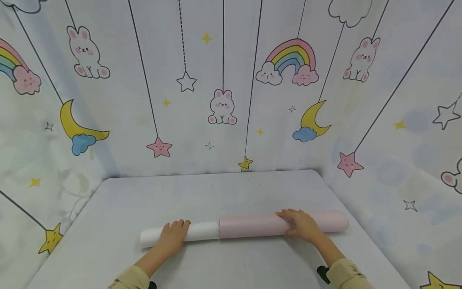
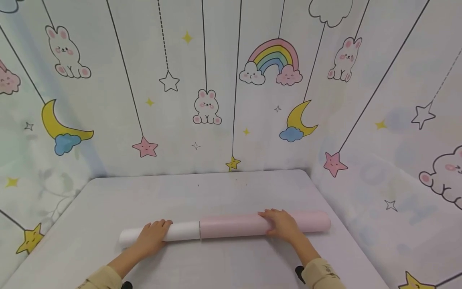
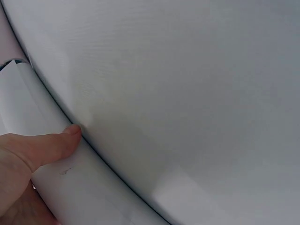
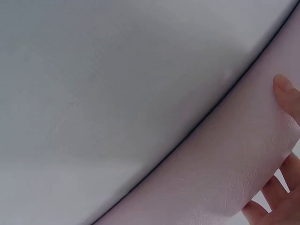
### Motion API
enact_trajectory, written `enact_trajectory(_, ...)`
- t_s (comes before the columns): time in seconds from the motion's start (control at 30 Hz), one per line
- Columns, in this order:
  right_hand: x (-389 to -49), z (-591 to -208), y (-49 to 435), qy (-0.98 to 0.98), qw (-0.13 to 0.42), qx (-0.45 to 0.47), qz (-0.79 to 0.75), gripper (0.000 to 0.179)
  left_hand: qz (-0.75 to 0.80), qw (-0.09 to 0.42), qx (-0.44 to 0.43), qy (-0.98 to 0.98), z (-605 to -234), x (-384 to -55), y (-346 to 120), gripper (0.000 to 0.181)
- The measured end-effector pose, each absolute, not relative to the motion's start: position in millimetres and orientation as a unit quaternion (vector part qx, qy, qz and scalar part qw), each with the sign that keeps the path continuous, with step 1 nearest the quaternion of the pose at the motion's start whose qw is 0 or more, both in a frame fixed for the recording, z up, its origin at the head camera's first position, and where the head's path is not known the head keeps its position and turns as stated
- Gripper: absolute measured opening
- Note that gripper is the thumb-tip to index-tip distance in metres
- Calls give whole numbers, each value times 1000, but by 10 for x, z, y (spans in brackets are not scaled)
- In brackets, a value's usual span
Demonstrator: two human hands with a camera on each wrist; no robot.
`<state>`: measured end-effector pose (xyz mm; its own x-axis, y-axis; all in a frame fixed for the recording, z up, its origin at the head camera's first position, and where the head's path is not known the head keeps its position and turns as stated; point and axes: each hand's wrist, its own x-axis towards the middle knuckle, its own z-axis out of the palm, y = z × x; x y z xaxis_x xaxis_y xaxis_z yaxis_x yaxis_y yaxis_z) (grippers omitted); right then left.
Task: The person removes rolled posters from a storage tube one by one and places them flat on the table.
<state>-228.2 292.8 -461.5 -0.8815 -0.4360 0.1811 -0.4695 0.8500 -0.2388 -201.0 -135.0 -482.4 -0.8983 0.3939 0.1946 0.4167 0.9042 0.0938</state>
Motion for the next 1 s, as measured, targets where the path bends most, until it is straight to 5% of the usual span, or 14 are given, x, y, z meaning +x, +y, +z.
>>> enact_trajectory(1.0,-2413,-4611,3100,-964,77,230,106,66,-88,44,-226,-969,-4747,-1954,-1356,51)
